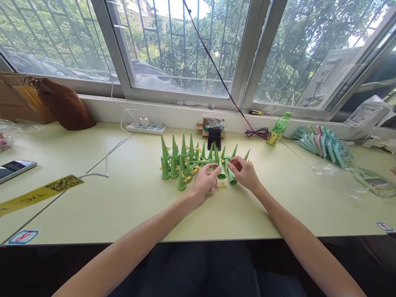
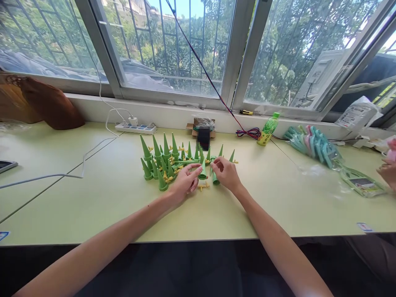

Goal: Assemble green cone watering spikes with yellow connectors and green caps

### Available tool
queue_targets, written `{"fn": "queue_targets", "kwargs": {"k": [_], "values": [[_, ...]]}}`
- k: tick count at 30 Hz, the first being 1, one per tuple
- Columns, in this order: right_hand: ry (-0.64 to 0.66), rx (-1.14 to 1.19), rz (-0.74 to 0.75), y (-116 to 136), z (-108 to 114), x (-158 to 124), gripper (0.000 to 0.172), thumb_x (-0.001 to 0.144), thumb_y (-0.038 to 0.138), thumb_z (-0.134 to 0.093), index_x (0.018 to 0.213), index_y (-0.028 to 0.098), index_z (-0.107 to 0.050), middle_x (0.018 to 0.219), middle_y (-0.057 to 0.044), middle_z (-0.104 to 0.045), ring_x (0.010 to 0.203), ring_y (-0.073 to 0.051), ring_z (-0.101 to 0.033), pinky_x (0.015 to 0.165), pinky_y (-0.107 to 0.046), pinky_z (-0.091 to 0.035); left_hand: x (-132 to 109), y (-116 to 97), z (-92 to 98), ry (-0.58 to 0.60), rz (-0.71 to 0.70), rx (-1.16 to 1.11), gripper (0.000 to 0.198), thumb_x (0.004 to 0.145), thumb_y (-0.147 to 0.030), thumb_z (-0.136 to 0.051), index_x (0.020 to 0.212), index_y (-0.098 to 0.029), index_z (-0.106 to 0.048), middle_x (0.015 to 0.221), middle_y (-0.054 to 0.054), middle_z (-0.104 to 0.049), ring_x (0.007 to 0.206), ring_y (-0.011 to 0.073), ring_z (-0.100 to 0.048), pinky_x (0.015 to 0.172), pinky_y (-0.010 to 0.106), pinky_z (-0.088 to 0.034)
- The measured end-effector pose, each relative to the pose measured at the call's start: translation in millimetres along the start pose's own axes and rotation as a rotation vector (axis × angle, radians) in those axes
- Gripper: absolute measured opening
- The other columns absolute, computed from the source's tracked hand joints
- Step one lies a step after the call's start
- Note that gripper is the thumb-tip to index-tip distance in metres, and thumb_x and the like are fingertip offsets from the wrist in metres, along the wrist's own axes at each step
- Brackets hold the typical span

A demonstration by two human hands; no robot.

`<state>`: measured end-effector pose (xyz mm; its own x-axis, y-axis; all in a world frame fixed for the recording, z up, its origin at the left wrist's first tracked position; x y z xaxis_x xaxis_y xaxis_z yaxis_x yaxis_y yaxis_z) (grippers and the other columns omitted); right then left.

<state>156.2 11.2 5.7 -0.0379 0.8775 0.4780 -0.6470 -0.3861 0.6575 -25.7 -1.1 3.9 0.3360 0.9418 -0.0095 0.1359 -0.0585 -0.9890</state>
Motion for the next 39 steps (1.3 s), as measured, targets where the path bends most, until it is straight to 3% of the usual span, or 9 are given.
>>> {"fn": "queue_targets", "kwargs": {"k": [6, 12, 17, 21, 29, 34, 39], "values": [[0.24, -0.215, -0.107, -14, 1, 1, 0.03, 0.085, 0.046, -0.059, 0.102, 0.021, -0.057, 0.063, 0.002, -0.064, 0.06, -0.018, -0.06, 0.06, -0.028, -0.042, -3, -5, -0.5, 0.006, -0.003, -0.085, 0.051, 0.079, -0.056, -0.069, 0.112, -0.02, -0.051, 0.037, -0.012, -0.042, 0.03, 0.0055, -0.028, 0.036, 0.018, -0.018], [0.279, -0.124, -0.207, -9, 5, 2, 0.029, 0.075, 0.024, -0.062, 0.103, 0.021, -0.054, 0.059, 0.005, -0.062, 0.058, -0.015, -0.059, 0.059, -0.026, -0.043, -2, -3, -0.3, -0.011, 0.018, -0.146, 0.041, 0.08, -0.05, -0.069, 0.103, -0.021, -0.051, 0.04, -0.011, -0.043, 0.03, 0.0053, -0.029, 0.035, 0.018, -0.016], [0.241, 0.356, -0.464, -3, 7, 2, 0.033, 0.072, 0.028, -0.065, 0.101, 0.023, -0.052, 0.048, 0.011, -0.049, 0.038, -0.011, -0.042, 0.04, -0.023, -0.035, 0, -5, -0.4, -0.033, 0.046, -0.205, 0.038, 0.079, -0.046, -0.07, 0.098, -0.02, -0.051, 0.048, -0.007, -0.053, 0.03, 0.0046, -0.032, 0.035, 0.018, -0.016], [0.195, 0.743, -0.613, 4, 8, 4, 0.032, 0.069, 0.031, -0.073, 0.093, 0.021, -0.055, 0.05, 0.01, -0.047, 0.038, -0.006, -0.038, 0.036, -0.019, -0.03, 1, -6, -0.9, -0.01, 0.068, -0.266, 0.035, 0.079, -0.043, -0.07, 0.096, -0.019, -0.05, 0.06, -0.001, -0.064, 0.031, 0.0035, -0.034, 0.035, 0.018, -0.019], [0.206, 1.127, -0.758, -2, 8, 8, 0.023, 0.065, 0.023, -0.08, 0.078, 0.014, -0.064, 0.056, 0.006, -0.048, 0.044, -0.002, -0.037, 0.034, -0.01, -0.033, -1, -9, -1.3, -0.01, 0.09, -0.27, 0.031, 0.08, -0.041, -0.069, 0.092, -0.019, -0.05, 0.07, 0.004, -0.069, 0.032, 0.0028, -0.034, 0.035, 0.019, -0.019], [0.149, 1.034, -0.704, -1, 9, 7, 0.027, 0.066, 0.027, -0.081, 0.081, 0.015, -0.062, 0.057, 0.007, -0.052, 0.043, -0.002, -0.042, 0.038, -0.012, -0.038, -1, -8, -1.7, -0.002, 0.078, -0.273, 0.03, 0.08, -0.039, -0.068, 0.091, -0.019, -0.049, 0.066, 0.003, -0.067, 0.032, 0.0038, -0.035, 0.035, 0.019, -0.022], [0.042, 0.577, -0.376, 4, 9, 3, 0.032, 0.076, 0.039, -0.073, 0.096, 0.02, -0.057, 0.053, 0.008, -0.052, 0.038, -0.01, -0.048, 0.038, -0.022, -0.039, 0, -4, -0.8, -0.018, 0.018, -0.248, 0.032, 0.079, -0.04, -0.07, 0.095, -0.019, -0.052, 0.048, -0.005, -0.053, 0.033, 0.0075, -0.039, 0.034, 0.019, -0.023]]}}
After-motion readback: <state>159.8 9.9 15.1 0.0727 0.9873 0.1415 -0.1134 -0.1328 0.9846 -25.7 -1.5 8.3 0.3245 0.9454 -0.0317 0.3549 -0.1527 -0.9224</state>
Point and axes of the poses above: each hand's wrist, its own x-axis towards the middle knuckle, its own z-axis out of the back of the hand, y = z × x, the point moved 1 cm from there along x, towards the middle knuckle
